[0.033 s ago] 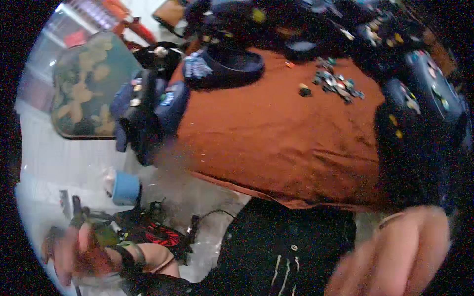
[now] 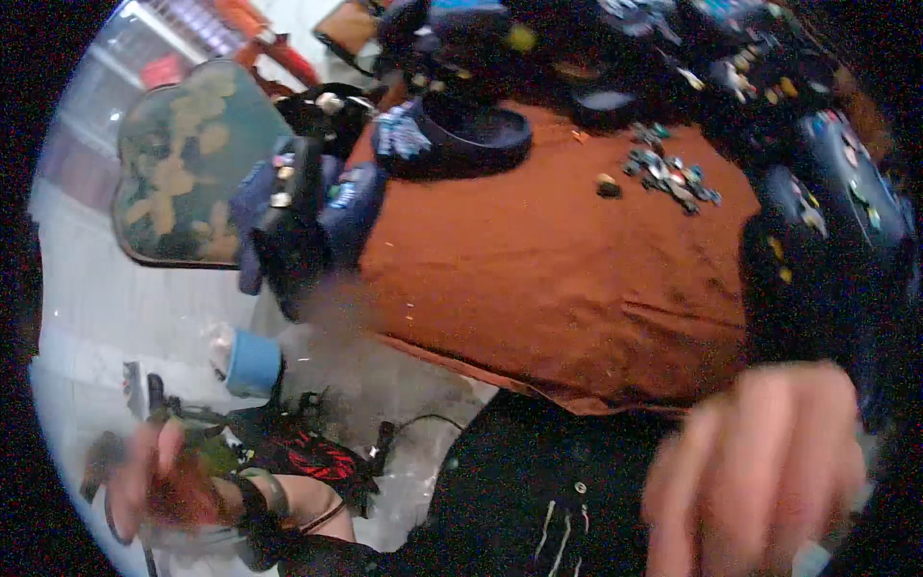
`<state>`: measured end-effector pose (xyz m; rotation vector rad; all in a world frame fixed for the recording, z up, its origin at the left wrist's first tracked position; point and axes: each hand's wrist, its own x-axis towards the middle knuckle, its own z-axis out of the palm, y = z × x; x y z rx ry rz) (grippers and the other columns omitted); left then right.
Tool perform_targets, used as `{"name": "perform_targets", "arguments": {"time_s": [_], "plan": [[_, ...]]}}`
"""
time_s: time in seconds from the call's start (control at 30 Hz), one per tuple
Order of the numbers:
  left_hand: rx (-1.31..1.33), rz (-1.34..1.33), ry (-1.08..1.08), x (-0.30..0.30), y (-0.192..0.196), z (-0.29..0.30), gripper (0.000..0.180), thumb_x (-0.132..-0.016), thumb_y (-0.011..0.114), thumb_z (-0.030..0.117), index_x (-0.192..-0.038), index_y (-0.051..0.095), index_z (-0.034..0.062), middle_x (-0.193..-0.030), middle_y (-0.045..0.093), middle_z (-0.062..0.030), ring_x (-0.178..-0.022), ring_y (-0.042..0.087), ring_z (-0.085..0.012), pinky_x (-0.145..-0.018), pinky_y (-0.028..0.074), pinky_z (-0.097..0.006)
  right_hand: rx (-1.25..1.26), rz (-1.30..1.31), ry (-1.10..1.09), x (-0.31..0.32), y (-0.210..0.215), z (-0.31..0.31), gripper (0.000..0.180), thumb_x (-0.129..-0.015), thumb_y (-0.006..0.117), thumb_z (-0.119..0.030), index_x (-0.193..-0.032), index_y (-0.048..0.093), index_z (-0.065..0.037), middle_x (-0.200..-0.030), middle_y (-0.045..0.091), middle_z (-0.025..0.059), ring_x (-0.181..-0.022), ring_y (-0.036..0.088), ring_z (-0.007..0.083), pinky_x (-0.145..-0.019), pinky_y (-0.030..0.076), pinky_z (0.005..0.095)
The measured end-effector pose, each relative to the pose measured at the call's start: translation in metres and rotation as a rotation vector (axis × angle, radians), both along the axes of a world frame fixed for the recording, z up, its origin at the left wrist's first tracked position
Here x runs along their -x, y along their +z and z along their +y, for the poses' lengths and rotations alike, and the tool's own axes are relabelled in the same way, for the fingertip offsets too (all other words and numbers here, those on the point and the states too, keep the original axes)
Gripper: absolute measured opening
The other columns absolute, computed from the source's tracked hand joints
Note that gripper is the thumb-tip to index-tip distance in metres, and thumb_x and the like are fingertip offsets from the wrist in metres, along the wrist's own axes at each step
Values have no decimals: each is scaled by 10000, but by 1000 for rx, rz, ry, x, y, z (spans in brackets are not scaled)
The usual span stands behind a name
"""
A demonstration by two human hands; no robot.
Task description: The person is manually inserting small decorative charms into the ventilation holes of foam clogs.
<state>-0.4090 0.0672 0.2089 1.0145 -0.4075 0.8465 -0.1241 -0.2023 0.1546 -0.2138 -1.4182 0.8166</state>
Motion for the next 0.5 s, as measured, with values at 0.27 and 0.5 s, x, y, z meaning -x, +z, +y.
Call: {"name": "perform_targets", "arguments": {"time_s": [0.27, 0.5], "plan": [[-387, 782, 916, -46, -20, 71, 346, -961, 524, 180, -1194, 555, -73, -892, 640, -54, -880, 606, -163, -842, 466, -288, 734, 288, -598, -74, -118, 69, 224, -922, 545, -250, -816, 561, -53, -776, 569, 30, -733, 536, 125, -656, 415, 248], [-1052, 1033, 1272, -89, -94, 201, 373, -841, 630, 133, -1179, 589, -18, -977, 675, -107, -856, 626, -201, -841, 472, -305, 738, 469, -505, -95, -175, 79, 189, -906, 592, -256, -880, 571, -70, -824, 567, -1, -754, 530, 100, -693, 412, 251]]}}
